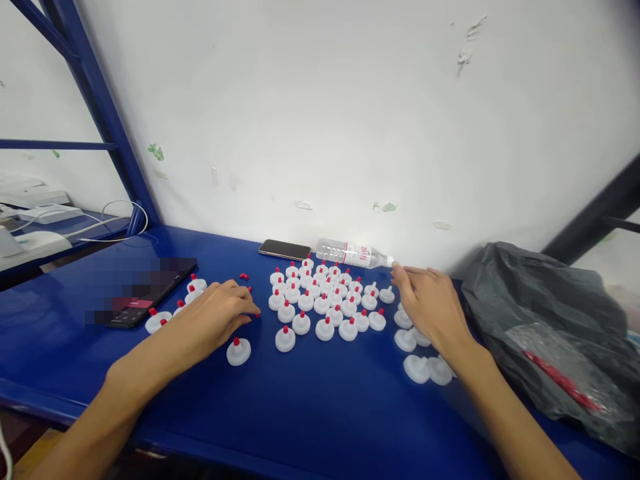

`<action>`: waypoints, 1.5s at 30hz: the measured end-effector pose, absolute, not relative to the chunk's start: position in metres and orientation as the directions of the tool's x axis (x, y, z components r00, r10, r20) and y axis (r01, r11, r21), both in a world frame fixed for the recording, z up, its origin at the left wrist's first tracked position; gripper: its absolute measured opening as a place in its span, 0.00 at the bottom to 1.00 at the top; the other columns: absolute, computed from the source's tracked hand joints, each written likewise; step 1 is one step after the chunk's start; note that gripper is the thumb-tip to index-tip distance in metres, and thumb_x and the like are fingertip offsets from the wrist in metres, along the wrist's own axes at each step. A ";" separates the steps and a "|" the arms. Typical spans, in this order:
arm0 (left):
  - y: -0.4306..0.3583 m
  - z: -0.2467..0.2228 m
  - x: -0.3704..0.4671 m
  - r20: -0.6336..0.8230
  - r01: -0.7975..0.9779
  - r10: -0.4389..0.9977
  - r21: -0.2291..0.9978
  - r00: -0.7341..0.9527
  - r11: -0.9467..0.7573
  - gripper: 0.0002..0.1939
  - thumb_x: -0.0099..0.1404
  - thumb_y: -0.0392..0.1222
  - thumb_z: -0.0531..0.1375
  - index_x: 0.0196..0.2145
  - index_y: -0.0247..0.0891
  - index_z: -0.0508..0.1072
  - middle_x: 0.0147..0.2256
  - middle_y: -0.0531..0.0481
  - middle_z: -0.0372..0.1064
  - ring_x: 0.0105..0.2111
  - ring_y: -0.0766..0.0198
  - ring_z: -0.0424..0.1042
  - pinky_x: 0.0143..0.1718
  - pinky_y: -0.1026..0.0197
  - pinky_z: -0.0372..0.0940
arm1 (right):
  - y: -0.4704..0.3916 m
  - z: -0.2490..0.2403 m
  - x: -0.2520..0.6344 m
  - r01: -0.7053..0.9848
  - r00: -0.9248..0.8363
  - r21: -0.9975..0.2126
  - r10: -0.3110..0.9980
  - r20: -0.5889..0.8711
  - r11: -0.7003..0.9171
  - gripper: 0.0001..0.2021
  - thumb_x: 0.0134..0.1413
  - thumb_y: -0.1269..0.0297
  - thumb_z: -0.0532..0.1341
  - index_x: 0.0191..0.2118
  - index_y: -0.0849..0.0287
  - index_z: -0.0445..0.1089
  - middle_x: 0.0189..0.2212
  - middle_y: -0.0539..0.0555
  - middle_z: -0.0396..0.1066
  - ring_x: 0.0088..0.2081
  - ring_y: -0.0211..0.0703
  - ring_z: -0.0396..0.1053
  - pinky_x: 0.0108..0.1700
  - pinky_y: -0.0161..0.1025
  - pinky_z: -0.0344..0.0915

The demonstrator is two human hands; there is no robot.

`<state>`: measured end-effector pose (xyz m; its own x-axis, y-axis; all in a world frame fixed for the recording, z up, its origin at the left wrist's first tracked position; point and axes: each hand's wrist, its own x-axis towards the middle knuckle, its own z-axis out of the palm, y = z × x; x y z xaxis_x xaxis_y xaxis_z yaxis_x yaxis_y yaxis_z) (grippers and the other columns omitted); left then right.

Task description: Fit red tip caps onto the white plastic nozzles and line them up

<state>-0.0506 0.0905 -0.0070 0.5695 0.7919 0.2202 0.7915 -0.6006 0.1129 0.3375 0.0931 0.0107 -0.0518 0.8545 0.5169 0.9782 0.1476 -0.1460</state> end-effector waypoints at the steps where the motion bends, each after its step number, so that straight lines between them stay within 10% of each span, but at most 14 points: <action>1: 0.091 -0.006 -0.050 0.223 0.794 0.791 0.101 0.569 -0.600 0.15 0.72 0.40 0.55 0.41 0.47 0.84 0.42 0.46 0.79 0.43 0.55 0.74 0.44 0.55 0.65 | 0.092 0.011 0.337 0.980 -0.037 -0.149 0.854 0.519 0.133 0.30 0.74 0.53 0.43 0.30 0.56 0.78 0.40 0.64 0.82 0.49 0.59 0.78 0.55 0.53 0.66; 12: 0.097 -0.021 -0.054 0.284 0.778 0.777 0.140 0.561 -0.613 0.14 0.72 0.45 0.58 0.37 0.45 0.84 0.40 0.47 0.79 0.40 0.57 0.72 0.41 0.55 0.62 | 0.088 0.011 0.332 0.990 0.092 -0.142 0.852 0.515 -0.021 0.32 0.74 0.50 0.44 0.31 0.58 0.80 0.28 0.65 0.81 0.32 0.60 0.79 0.33 0.46 0.61; 26: 0.092 -0.015 -0.052 0.239 0.764 0.759 0.093 0.605 -0.638 0.13 0.73 0.40 0.57 0.38 0.43 0.83 0.39 0.46 0.79 0.39 0.56 0.74 0.38 0.58 0.63 | 0.089 0.010 0.329 0.959 0.227 -0.271 0.790 0.569 -0.081 0.21 0.72 0.57 0.50 0.41 0.59 0.79 0.28 0.59 0.80 0.31 0.53 0.77 0.35 0.41 0.60; 35: 0.082 -0.005 -0.044 0.097 0.840 0.842 0.078 0.530 -0.537 0.09 0.72 0.38 0.57 0.39 0.43 0.78 0.41 0.47 0.76 0.42 0.54 0.74 0.37 0.57 0.62 | 0.102 -0.009 0.339 0.993 0.101 -0.093 0.883 0.459 -0.065 0.12 0.65 0.62 0.59 0.43 0.57 0.80 0.38 0.59 0.82 0.45 0.59 0.77 0.49 0.50 0.64; 45: 0.078 0.001 -0.040 0.198 0.850 0.837 0.034 0.510 -0.526 0.12 0.73 0.39 0.53 0.42 0.44 0.78 0.42 0.48 0.78 0.40 0.54 0.77 0.38 0.56 0.65 | 0.099 -0.001 0.340 0.931 0.203 -0.364 0.844 0.496 -0.011 0.08 0.68 0.61 0.55 0.46 0.56 0.68 0.37 0.58 0.81 0.38 0.56 0.78 0.39 0.44 0.64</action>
